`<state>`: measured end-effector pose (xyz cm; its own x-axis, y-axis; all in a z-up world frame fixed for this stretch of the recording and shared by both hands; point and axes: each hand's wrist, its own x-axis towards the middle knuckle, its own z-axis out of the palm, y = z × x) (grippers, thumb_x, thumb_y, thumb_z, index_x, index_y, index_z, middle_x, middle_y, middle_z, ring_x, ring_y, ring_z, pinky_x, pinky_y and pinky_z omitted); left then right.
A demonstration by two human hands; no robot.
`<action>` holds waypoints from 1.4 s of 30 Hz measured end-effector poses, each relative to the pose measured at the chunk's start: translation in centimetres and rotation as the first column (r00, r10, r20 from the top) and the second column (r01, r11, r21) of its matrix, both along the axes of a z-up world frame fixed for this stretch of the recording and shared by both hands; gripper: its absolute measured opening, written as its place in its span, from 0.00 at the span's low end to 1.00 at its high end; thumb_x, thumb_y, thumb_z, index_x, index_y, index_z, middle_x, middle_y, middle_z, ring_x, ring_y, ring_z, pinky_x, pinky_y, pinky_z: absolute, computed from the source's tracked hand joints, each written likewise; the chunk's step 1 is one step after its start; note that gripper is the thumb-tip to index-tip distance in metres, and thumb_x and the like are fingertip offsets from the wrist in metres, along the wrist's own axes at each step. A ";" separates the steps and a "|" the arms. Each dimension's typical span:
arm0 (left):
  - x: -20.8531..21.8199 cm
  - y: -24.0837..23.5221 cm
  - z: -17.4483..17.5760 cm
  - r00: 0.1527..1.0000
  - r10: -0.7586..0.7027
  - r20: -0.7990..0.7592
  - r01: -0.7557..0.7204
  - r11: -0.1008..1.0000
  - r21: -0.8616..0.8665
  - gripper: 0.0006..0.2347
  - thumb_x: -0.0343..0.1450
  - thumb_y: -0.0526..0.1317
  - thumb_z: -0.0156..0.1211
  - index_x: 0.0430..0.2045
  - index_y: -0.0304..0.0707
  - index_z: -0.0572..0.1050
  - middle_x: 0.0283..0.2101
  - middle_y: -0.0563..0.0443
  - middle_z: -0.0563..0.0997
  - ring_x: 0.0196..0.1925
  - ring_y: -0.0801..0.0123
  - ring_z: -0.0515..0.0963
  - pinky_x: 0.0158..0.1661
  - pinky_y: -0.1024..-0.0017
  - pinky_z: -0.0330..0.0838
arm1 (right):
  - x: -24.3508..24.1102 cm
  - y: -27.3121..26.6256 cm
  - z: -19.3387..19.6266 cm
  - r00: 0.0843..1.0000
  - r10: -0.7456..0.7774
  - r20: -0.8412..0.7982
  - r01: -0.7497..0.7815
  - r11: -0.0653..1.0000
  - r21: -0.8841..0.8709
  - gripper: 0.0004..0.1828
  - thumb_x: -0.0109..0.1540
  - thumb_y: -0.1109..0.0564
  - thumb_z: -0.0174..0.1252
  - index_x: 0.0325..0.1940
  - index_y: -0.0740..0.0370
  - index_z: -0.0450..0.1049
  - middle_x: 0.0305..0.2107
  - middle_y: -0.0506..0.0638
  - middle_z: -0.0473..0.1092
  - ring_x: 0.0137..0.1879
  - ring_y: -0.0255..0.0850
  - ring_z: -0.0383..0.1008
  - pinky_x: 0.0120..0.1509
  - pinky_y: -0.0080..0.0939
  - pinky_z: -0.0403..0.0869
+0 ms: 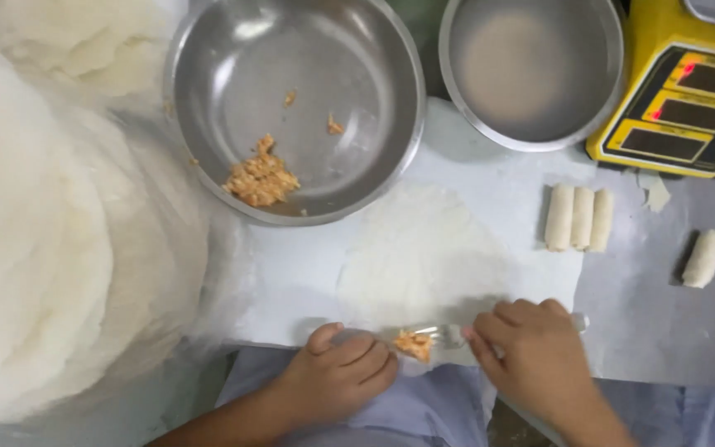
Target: Assembling spring rolls by peeling thin wrappers, adding filling with a fork, and rolling them into cylinders.
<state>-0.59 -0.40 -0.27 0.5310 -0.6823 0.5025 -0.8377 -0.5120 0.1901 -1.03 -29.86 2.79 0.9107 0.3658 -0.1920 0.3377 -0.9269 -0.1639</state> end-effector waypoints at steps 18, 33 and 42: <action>-0.4 -1.3 -1.5 0.990 0.065 0.124 -0.059 0.997 -0.051 0.08 0.73 0.33 0.53 0.27 0.55 0.69 0.29 0.66 0.70 0.34 0.80 0.72 0.60 0.70 0.49 | -3.5 -1.6 0.1 0.983 -0.058 0.174 0.089 0.980 -0.177 0.20 0.66 0.40 0.57 0.22 0.45 0.71 0.18 0.40 0.66 0.27 0.44 0.71 0.34 0.48 0.62; 0.1 -0.9 -1.2 0.989 0.067 0.133 -0.059 0.996 -0.062 0.08 0.73 0.34 0.54 0.27 0.55 0.69 0.29 0.66 0.70 0.34 0.80 0.73 0.50 0.73 0.53 | -3.4 -2.6 -1.1 0.990 -0.143 -0.008 0.134 0.942 -0.309 0.18 0.64 0.35 0.54 0.26 0.43 0.73 0.23 0.38 0.72 0.35 0.46 0.77 0.41 0.52 0.68; 0.5 -0.8 -0.3 0.994 0.056 0.097 -0.048 0.996 -0.075 0.07 0.74 0.34 0.52 0.27 0.53 0.69 0.29 0.65 0.70 0.34 0.79 0.73 0.46 0.75 0.55 | -4.8 -1.9 -3.3 0.987 -0.125 -0.097 0.101 0.970 -0.222 0.17 0.64 0.35 0.54 0.26 0.43 0.72 0.22 0.38 0.69 0.30 0.46 0.75 0.38 0.52 0.68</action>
<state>-0.11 -1.23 -0.54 0.5099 -0.6149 0.6016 -0.8269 -0.5432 0.1456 -5.81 -31.75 -0.49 0.9127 0.2007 -0.3559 0.2199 -0.9754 0.0140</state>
